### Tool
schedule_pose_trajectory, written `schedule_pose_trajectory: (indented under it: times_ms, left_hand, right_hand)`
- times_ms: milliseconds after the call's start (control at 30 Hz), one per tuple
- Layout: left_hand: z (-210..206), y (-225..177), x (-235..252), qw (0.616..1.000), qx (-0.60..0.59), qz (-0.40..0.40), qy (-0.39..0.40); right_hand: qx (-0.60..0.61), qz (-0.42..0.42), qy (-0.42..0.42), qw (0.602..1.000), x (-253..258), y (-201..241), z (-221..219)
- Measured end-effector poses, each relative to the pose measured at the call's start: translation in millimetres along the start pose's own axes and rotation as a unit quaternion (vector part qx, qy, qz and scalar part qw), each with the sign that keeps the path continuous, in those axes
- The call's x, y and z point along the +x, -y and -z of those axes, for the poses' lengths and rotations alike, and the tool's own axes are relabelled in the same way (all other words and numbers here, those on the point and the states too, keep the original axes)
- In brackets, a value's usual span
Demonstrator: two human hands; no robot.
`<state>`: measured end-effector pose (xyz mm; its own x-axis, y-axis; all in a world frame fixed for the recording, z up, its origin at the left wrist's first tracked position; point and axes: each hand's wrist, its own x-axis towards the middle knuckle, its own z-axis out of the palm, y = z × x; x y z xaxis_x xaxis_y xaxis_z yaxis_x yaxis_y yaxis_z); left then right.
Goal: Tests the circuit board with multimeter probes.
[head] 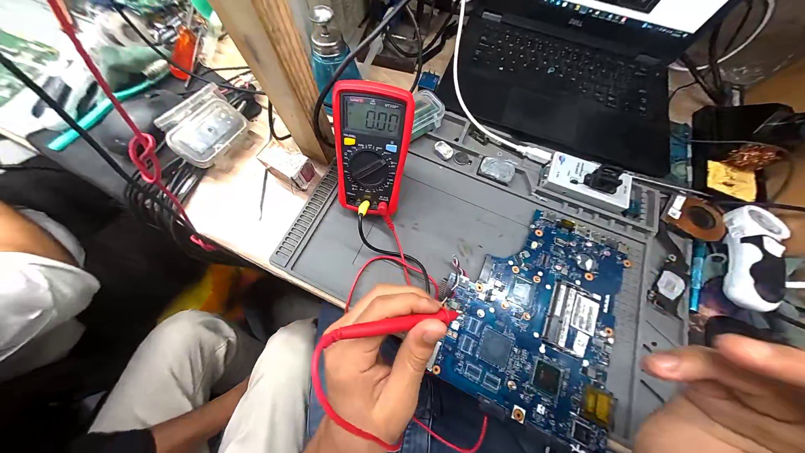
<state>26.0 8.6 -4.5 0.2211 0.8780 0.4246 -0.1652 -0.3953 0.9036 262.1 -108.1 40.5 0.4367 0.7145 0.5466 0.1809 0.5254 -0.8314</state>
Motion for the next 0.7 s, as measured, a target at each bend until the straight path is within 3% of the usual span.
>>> schedule_pose_trajectory:
  times_ms: [100, 233, 467, 633, 667, 700]
  left_hand:
    - [7, 13, -18, 0.996, -0.056, 0.034, 0.066]
    - [6, 2, -33, 0.958, -0.169, 0.125, 0.193]
    - [-6, 14, -37, 0.997, 0.039, 0.068, 0.01]
    - [-8, 11, -22, 0.992, 0.118, 0.053, -0.009]
    - [-9, 9, -20, 0.99, 0.132, 0.052, -0.009]
    - [-9, 8, -19, 0.988, 0.147, 0.048, -0.01]
  right_hand:
    - [-0.083, -0.075, 0.028, 0.993, -5, -17, -11]
    - [-0.05, -0.207, 0.045, 0.976, -12, -36, -31]
    - [-0.062, -0.193, 0.055, 0.978, -11, -47, -39]
    - [-0.104, -0.158, 0.067, 0.98, -11, -49, -45]
    - [-0.127, -0.193, 0.061, 0.971, 0, -31, -60]
    - [-0.174, -0.287, 0.043, 0.941, 26, 6, -92]
